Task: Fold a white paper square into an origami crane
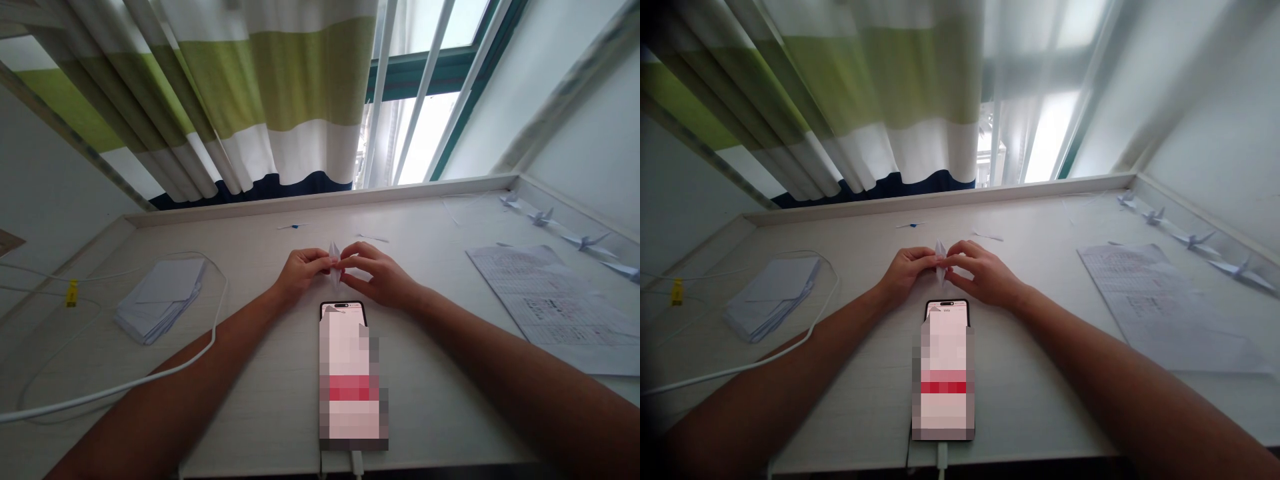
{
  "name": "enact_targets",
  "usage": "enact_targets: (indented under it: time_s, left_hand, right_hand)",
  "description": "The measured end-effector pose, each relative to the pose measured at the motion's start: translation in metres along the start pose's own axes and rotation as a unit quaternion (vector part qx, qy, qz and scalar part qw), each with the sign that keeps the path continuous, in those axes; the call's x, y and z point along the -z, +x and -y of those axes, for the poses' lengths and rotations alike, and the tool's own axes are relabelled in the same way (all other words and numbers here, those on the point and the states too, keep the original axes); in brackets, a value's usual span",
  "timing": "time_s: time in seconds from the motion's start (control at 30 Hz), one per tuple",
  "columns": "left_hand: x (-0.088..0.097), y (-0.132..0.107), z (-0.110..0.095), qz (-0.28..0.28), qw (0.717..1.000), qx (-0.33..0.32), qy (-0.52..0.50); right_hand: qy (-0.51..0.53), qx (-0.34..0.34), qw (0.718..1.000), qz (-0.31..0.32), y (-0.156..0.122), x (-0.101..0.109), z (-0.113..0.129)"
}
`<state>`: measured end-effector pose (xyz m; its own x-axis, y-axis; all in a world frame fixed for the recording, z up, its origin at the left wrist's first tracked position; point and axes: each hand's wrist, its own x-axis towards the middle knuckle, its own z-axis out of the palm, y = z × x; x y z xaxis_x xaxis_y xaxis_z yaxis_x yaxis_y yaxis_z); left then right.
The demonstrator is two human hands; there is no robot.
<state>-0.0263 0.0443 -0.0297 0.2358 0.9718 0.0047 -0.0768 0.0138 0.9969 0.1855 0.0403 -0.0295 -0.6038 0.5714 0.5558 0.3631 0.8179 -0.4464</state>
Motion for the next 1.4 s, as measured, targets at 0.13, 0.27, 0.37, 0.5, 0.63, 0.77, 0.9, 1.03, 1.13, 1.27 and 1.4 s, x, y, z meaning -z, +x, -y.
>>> enact_targets:
  time_s: [0.13, 0.27, 0.37, 0.5, 0.63, 0.77, 0.9, 1.03, 1.13, 1.27, 1.4]
  left_hand:
    - [-0.001, 0.000, 0.000, 0.009, 1.000, 0.008, -0.003]
    - [0.000, 0.000, 0.002, 0.016, 1.000, 0.009, -0.016]
    - [0.002, 0.001, 0.005, 0.030, 0.999, -0.004, -0.018]
    - [0.001, 0.000, 0.006, 0.056, 0.998, -0.028, -0.007]
    - [-0.001, -0.002, 0.004, 0.053, 0.997, -0.045, -0.018]
    - [-0.002, -0.004, 0.003, 0.055, 0.997, -0.049, -0.016]
    - [-0.004, -0.005, 0.007, 0.056, 0.997, -0.047, -0.025]
    - [-0.006, -0.005, 0.014, 0.036, 0.998, -0.040, -0.037]
    - [-0.007, -0.004, 0.015, 0.029, 0.998, -0.037, -0.029]
    - [-0.008, -0.005, 0.013, 0.018, 0.999, -0.032, -0.028]
    - [-0.009, -0.005, 0.011, 0.014, 0.999, -0.033, -0.022]
  right_hand:
    - [-0.022, 0.002, 1.000, 0.002, 0.000, 0.000, -0.001]
    - [0.011, -0.022, 0.999, -0.033, 0.001, -0.003, 0.002]
    - [0.039, -0.042, 0.996, -0.063, 0.002, -0.006, 0.005]
    - [0.053, -0.069, 0.992, -0.095, 0.003, -0.010, 0.007]
    - [0.053, -0.089, 0.988, -0.116, 0.001, -0.011, 0.009]
    - [0.073, -0.143, 0.980, -0.118, 0.001, -0.011, 0.012]
    - [0.105, -0.185, 0.967, -0.142, 0.003, -0.012, 0.013]
    - [0.129, -0.216, 0.957, -0.141, 0.004, -0.011, 0.012]
    - [0.154, -0.226, 0.951, -0.147, 0.006, -0.010, 0.013]
    - [0.191, -0.231, 0.939, -0.168, 0.007, -0.011, 0.014]
    - [0.239, -0.237, 0.924, -0.183, 0.008, -0.013, 0.013]
